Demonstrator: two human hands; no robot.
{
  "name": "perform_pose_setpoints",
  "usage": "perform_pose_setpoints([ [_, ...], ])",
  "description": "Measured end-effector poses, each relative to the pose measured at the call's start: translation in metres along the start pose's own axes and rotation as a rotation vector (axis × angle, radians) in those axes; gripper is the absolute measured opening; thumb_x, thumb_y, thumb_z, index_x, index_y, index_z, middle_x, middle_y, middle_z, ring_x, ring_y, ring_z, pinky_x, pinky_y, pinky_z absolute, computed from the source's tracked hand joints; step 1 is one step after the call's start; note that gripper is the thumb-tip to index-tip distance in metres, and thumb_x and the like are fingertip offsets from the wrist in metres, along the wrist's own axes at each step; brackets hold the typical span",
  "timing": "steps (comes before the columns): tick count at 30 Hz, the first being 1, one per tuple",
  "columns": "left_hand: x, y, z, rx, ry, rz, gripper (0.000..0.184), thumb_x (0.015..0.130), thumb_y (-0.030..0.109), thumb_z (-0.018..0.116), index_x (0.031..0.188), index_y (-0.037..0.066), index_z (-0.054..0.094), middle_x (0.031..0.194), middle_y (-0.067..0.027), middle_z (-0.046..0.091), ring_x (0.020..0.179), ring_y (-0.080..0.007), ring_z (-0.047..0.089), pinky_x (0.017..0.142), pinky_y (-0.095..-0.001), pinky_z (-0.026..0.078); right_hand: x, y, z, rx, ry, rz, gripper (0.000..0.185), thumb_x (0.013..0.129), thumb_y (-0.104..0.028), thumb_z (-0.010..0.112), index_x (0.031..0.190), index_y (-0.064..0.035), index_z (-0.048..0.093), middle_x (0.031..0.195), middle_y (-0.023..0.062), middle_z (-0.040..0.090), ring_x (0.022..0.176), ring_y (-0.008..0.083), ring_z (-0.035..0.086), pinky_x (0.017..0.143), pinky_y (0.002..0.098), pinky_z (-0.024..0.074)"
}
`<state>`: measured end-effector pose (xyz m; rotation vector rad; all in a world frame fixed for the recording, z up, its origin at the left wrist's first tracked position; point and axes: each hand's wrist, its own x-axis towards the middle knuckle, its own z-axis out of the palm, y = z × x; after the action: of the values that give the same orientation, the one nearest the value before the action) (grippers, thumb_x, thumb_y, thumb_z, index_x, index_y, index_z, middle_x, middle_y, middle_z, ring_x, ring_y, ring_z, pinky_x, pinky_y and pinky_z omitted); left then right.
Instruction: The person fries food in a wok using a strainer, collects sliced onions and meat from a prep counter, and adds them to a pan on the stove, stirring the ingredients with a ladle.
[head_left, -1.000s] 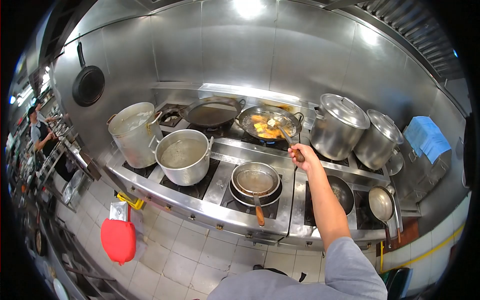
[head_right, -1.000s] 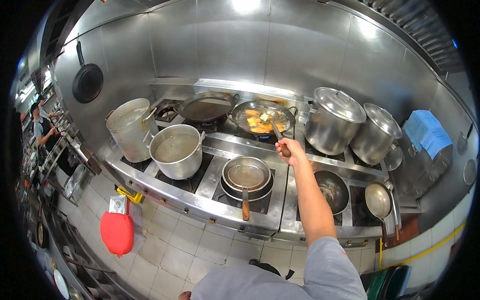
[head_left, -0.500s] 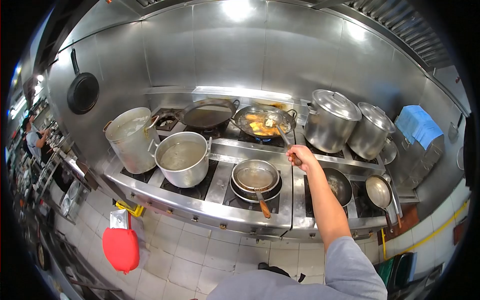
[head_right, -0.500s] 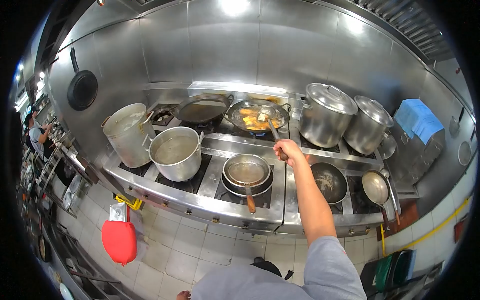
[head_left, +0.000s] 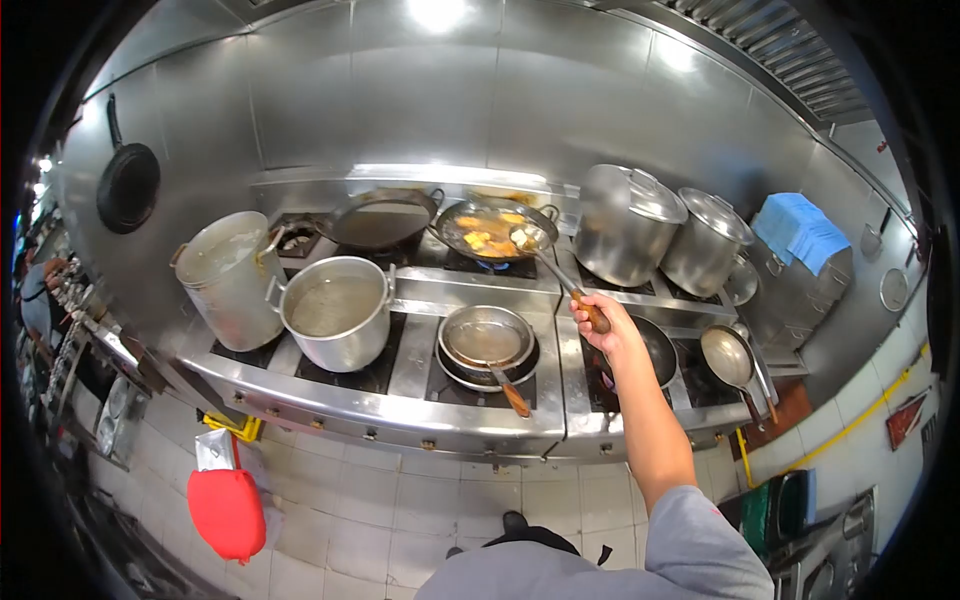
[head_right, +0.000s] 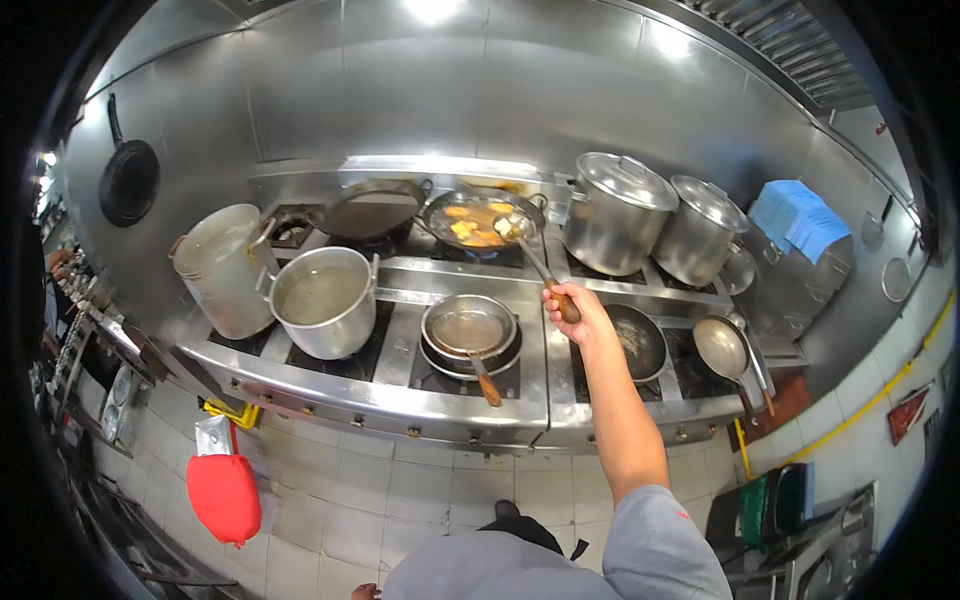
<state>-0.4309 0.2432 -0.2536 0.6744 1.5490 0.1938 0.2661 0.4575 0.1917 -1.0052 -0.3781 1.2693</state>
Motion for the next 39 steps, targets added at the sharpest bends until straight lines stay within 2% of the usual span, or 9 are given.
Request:
perform_pose_setpoints([
  [6, 0.036, -0.004, 0.007, -0.075, -0.096, -0.123, 0.032, 0.086, 0.028, 0.054, 0.112, 0.009, 0.052, 0.094, -0.0085, 0.061, 0.072, -0.0256, 0.060, 0.056, -0.0385, 0.049, -0.132, 0.015, -0.047, 0.103, -0.035, -0.094, 0.026, 0.082, -0.008, 0.055, 0.106, -0.0034, 0.045, 0.087, 0.0097, 0.055, 0.060, 0.0097, 0.050, 0.042, 0.0192, 0.0402],
  [15, 0.063, 0.049, 0.048, 0.092, -0.121, -0.055, 0.033, 0.086, 0.029, 0.056, 0.112, 0.009, 0.051, 0.098, -0.0101, 0.060, 0.073, -0.0277, 0.061, 0.057, -0.0414, 0.051, -0.279, 0.036, -0.111, -0.407, 0.486, 0.015, 0.050, 0.081, -0.005, 0.052, 0.129, 0.0037, 0.041, 0.085, 0.0062, 0.056, 0.057, 0.0116, 0.052, 0.042, 0.0240, 0.0408],
  [27, 0.025, 0.054, 0.058, -0.019, 0.023, 0.085, 0.032, 0.088, 0.027, 0.054, 0.114, 0.010, 0.051, 0.096, -0.0087, 0.059, 0.076, -0.0245, 0.060, 0.058, -0.0389, 0.050, -0.255, 0.052, -0.171, -0.734, 0.583, 0.119, 0.028, 0.077, -0.004, 0.056, 0.104, -0.0011, 0.048, 0.064, 0.0045, 0.052, 0.047, 0.0118, 0.050, 0.036, 0.0261, 0.0347],
  [31, -0.020, -0.005, 0.074, -0.055, 0.095, -0.017, 0.033, 0.088, 0.027, 0.053, 0.115, 0.009, 0.048, 0.097, -0.0093, 0.058, 0.077, -0.0264, 0.060, 0.059, -0.0392, 0.050, -0.287, 0.041, -0.218, -0.665, 0.605, 0.060, 0.064, 0.076, -0.002, 0.057, 0.137, -0.0052, 0.035, 0.057, 0.0046, 0.049, 0.039, 0.0110, 0.043, 0.032, 0.0242, 0.0256],
  [33, -0.038, -0.039, 0.095, -0.077, 0.096, -0.059, 0.033, 0.088, 0.027, 0.053, 0.115, 0.009, 0.047, 0.099, -0.0102, 0.058, 0.077, -0.0274, 0.060, 0.060, -0.0406, 0.050, -0.287, 0.045, -0.250, -0.720, 0.522, 0.019, 0.070, 0.075, -0.003, 0.057, 0.140, -0.0036, 0.032, 0.065, 0.0075, 0.055, 0.046, 0.0145, 0.050, 0.036, 0.0274, 0.0351],
  [35, -0.060, -0.069, 0.122, -0.101, 0.103, -0.104, 0.033, 0.088, 0.027, 0.052, 0.115, 0.008, 0.047, 0.101, -0.0111, 0.058, 0.078, -0.0284, 0.060, 0.060, -0.0420, 0.051, -0.276, 0.057, -0.291, -1.426, 0.617, -0.278, 0.067, 0.073, -0.009, 0.056, 0.137, -0.0001, 0.036, 0.101, 0.0213, 0.063, 0.087, 0.0322, 0.063, 0.074, 0.0356, 0.0495],
  [36, -0.071, -0.084, 0.139, -0.132, 0.082, -0.070, 0.033, 0.088, 0.027, 0.053, 0.115, 0.008, 0.046, 0.102, -0.0117, 0.058, 0.078, -0.0289, 0.060, 0.061, -0.0430, 0.051, -0.272, 0.055, -0.306, -1.431, 0.616, -0.262, 0.069, 0.071, -0.011, 0.057, 0.136, 0.0012, 0.036, 0.118, 0.0259, 0.056, 0.111, 0.0373, 0.054, 0.094, 0.0359, 0.0410],
  [37, -0.083, -0.097, 0.156, -0.165, 0.062, -0.037, 0.034, 0.088, 0.027, 0.053, 0.115, 0.008, 0.046, 0.103, -0.0123, 0.058, 0.079, -0.0295, 0.060, 0.061, -0.0440, 0.051, -0.268, 0.054, -0.324, -1.426, 0.596, -0.265, 0.069, 0.071, -0.011, 0.057, 0.136, 0.0012, 0.036, 0.118, 0.0259, 0.056, 0.111, 0.0373, 0.054, 0.094, 0.0359, 0.0410],
  [39, -0.101, -0.115, 0.199, -0.124, 0.099, -0.053, 0.036, 0.089, 0.027, 0.054, 0.118, 0.008, 0.048, 0.100, -0.0111, 0.060, 0.078, -0.0272, 0.061, 0.060, -0.0439, 0.051, -0.255, 0.058, -0.363, -1.357, 0.509, -0.277, 0.065, 0.074, -0.004, 0.056, 0.137, 0.0003, 0.037, 0.082, 0.0082, 0.059, 0.058, 0.0167, 0.055, 0.054, 0.0297, 0.0459],
])
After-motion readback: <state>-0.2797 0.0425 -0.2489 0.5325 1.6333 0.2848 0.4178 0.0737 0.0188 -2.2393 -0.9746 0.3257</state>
